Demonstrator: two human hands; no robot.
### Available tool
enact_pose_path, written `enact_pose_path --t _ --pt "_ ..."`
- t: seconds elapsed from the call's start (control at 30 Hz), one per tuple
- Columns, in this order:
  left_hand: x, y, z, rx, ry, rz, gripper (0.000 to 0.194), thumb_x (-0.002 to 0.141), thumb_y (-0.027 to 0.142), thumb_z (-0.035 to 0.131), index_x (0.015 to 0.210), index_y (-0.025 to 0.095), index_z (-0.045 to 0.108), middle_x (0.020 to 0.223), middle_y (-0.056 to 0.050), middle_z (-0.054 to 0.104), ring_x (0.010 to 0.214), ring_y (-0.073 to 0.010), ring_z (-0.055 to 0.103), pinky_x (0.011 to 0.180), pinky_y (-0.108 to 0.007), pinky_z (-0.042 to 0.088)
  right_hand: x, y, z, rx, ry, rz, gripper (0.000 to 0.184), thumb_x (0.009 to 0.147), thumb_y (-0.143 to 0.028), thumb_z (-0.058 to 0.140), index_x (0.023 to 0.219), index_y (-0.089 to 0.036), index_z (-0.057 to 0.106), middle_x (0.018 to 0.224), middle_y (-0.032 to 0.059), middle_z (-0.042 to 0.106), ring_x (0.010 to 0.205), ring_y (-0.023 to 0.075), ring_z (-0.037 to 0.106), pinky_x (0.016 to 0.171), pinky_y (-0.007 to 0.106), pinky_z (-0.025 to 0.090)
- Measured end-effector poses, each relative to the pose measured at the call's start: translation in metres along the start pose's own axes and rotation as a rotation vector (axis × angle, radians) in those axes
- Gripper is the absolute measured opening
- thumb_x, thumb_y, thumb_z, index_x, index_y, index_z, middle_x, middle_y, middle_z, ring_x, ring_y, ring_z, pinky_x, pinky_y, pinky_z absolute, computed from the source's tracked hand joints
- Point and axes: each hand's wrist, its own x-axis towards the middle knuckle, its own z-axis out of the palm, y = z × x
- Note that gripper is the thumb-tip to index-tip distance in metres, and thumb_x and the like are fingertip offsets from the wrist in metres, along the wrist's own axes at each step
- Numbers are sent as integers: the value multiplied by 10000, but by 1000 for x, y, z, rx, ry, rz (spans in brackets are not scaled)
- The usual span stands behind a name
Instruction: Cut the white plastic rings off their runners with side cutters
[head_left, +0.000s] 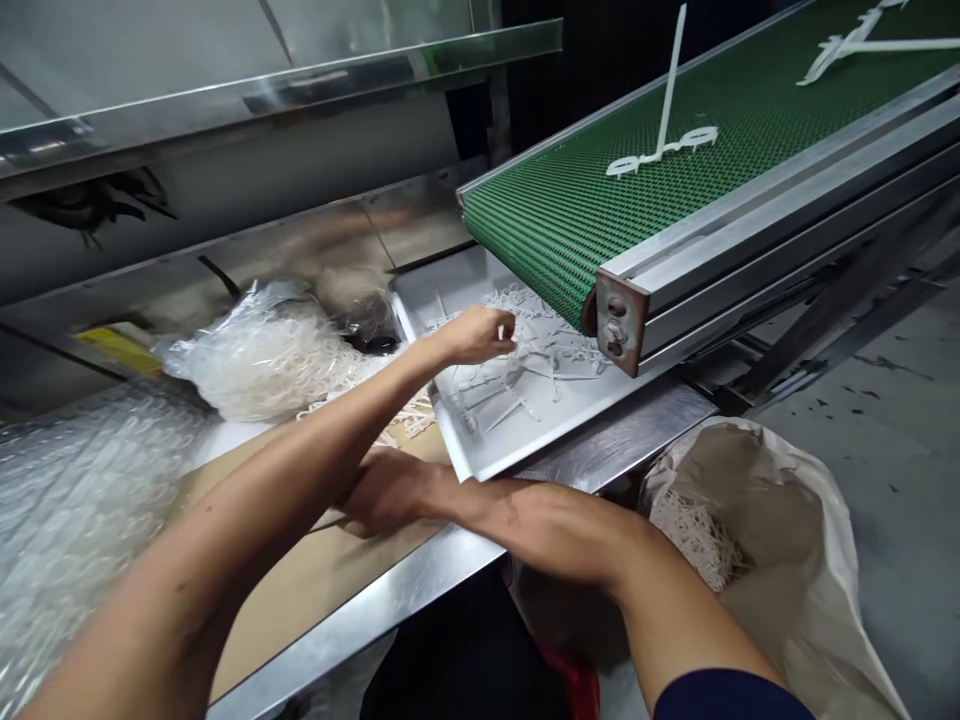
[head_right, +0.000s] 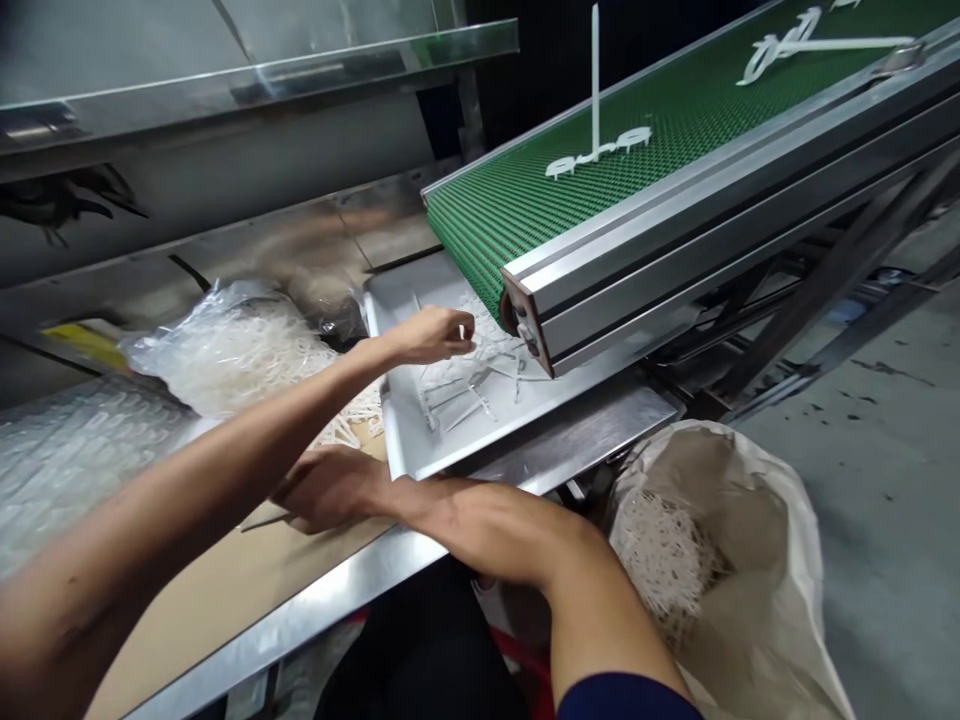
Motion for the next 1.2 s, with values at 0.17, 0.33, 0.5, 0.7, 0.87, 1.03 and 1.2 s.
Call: enact_pose_path --t 0.17,0.33,0.5,0.7,0.87,1.03,1.2 --pt "-39 -13 -43 -469 109 -92 202 939 361 631 869 171 630 847 -72 772 717 -165 718 649 -271 490 -5 -5 -8 -123 28 -37 377 961 -191 599 1332 -126 578 1312 149 698 1187 308 658 981 429 551" --pt "-88 -27 -65 -960 297 -179 217 886 318 738 860 150 602 859 -75 757 707 -143 689 650 -259 475 -8 -4 -10 -171 24 -6 403 942 -210 634 1332 -145 555 1259 127 705 1085 282 694 903 402 580" --pt "-170 -39 -70 -1026 504 -227 250 869 432 775 891 221 643 966 -59 750 771 -195 703 688 -339 535 -9 2 -11 -188 35 47 412 948 -247 679 1338 -165 572 1203 107 718 1073 268 693 904 400 591" --pt "-313 -53 -31 -794 838 -418 238 843 424 817 931 221 728 916 -39 752 818 -202 688 791 -342 559 -9 14 -9 -193 127 196 330 1018 -355 683 1285 -163 658 1256 100 696 1078 249 705 920 459 608" --pt "-400 -51 45 -338 593 -523 171 927 412 701 977 251 724 1024 -49 759 939 -243 705 852 -370 561 -10 24 -5 -165 276 355 348 1026 -360 677 1315 -169 650 1295 108 683 1086 252 705 920 463 615" --pt "-419 -51 95 -163 304 -432 204 1011 334 534 1023 247 718 1104 -86 737 1024 -245 702 924 -397 563 -12 28 1 -121 341 368 325 1000 -318 681 1280 -156 649 1204 110 704 1059 258 698 931 460 590" --pt "-417 -49 100 -124 201 -419 226 1040 326 489 1104 217 676 1132 -94 701 1074 -243 677 971 -403 536 -13 29 3 -103 364 337 393 845 -139 617 1237 -148 647 1093 152 723 996 310 678 916 452 549"
